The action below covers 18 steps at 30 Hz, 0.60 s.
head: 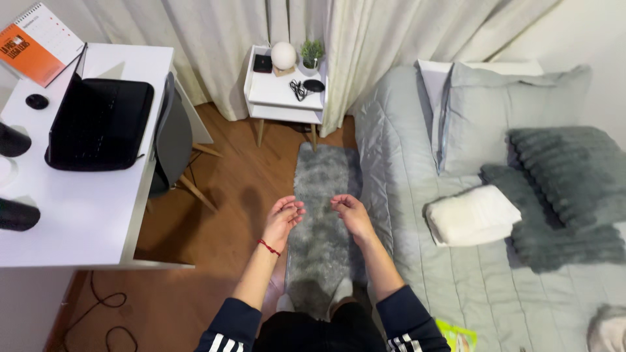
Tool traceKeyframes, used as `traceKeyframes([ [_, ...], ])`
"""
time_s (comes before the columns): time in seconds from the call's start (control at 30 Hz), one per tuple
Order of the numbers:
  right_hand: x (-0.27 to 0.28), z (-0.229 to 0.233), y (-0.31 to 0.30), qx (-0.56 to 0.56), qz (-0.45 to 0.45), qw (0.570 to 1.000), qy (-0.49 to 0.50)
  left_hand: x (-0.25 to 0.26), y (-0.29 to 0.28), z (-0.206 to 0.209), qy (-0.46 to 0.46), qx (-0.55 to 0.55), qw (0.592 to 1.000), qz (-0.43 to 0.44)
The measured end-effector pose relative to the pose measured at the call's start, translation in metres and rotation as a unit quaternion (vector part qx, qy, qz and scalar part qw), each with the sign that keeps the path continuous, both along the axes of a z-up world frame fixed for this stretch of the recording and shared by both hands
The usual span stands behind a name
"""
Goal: The person takes a shoe from a closet, applies liquid polish to the leather surface using an applicator bottle, and then places the shoe back into the closet.
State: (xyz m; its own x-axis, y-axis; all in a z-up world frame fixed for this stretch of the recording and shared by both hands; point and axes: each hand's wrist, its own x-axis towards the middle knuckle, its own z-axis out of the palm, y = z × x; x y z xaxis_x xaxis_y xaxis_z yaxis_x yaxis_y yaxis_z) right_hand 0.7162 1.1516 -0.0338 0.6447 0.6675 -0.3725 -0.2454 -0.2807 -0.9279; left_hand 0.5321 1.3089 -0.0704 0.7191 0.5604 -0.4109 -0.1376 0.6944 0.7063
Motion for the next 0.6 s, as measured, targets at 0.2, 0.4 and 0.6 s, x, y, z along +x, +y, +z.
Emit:
traceKeyframes([
  [0.2, 0.108, -0.021, 0.077, -0.027, 0.075, 0.995, -0.063, 0.065, 0.053, -0.021, 0.023, -0.015, 0.999, 0.047],
  [0.4, 0.227, -0.031, 0.167, 0.003, 0.184, 0.973, -0.139, 0.136, 0.099, -0.044, 0.017, -0.027, 0.990, 0.135],
  [0.6, 0.258, -0.061, 0.249, -0.053, 0.319, 0.933, -0.159, 0.157, 0.112, -0.034, 0.039, -0.081, 0.972, 0.219],
])
